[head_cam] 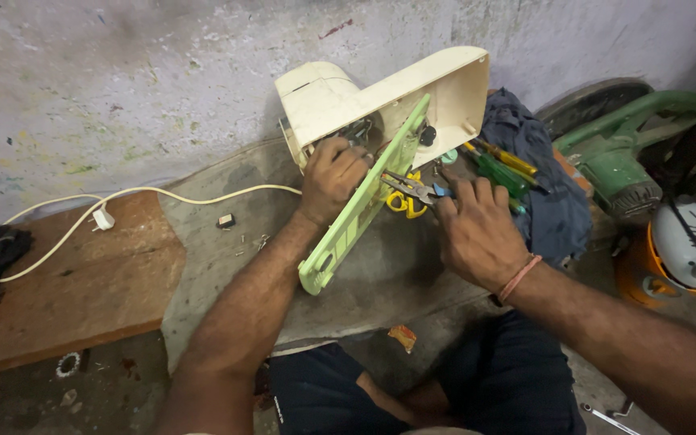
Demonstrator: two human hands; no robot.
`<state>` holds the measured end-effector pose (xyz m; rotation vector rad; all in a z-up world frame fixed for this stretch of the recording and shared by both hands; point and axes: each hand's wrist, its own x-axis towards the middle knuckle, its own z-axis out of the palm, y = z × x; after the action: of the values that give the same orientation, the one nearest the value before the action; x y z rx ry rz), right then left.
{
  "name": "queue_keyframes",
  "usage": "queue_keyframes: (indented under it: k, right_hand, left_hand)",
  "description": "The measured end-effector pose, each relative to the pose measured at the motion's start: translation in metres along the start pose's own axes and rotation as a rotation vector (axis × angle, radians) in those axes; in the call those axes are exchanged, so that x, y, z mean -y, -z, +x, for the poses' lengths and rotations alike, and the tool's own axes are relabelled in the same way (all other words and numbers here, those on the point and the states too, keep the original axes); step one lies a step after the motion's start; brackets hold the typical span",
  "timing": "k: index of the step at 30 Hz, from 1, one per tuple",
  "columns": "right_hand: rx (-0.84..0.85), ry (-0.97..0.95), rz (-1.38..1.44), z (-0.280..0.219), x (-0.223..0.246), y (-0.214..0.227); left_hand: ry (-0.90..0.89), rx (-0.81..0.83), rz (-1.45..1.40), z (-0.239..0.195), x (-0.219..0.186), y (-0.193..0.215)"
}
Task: The person repairs a mixer grinder by dismantling its housing, using pliers and screwdrivers to manipulate internal wires and motor components, and reassembling parts of the base.
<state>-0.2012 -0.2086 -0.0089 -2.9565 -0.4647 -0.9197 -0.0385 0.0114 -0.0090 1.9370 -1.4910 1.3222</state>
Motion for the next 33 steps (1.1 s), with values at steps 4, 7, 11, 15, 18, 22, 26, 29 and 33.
queue_keyframes:
  k: [4,7,11,15,18,22,26,29,33]
  right_hand:
    - [-0.136,-0.007,-0.026,-0.011,0.003,-0.004]
    - [-0.321,-0.016,0.016,-0.029,-0.002,-0.01]
    - [-0.228,-0.291,0.183,-0.04,-0.02,-0.03]
    - [-0.079,-0.36,0.163,-0.034,-0.032,-0.054]
    - [-0.02,-0.372,0.065,-0.025,-0.035,-0.071]
    - [0.021,-0.407,0.022,-0.018,-0.041,-0.091]
    - [0.076,-0.4,-0.028,-0.016,-0.047,-0.108]
    - [0.132,-0.391,-0.056,-0.014,-0.048,-0.118]
    - [0.144,-0.386,-0.111,-0.007,-0.045,-0.127]
  left_hand:
    - [0.054,0.101,-0.125,0.007,-0.003,0.013]
    - [0.021,0.082,-0.116,0.008,-0.008,0.033]
    - [0.122,-0.07,-0.164,-0.001,0.0,0.074]
    - [0.4,-0.265,-0.108,-0.03,0.034,0.131]
    - [0.733,-0.354,-0.078,-0.064,0.072,0.172]
    - [1.187,-0.343,-0.211,-0.116,0.115,0.193]
    - [1.416,-0.305,-0.447,-0.162,0.129,0.177]
    - [1.474,-0.365,-0.544,-0.183,0.122,0.159]
    - [1.487,-0.423,-0.564,-0.187,0.121,0.14]
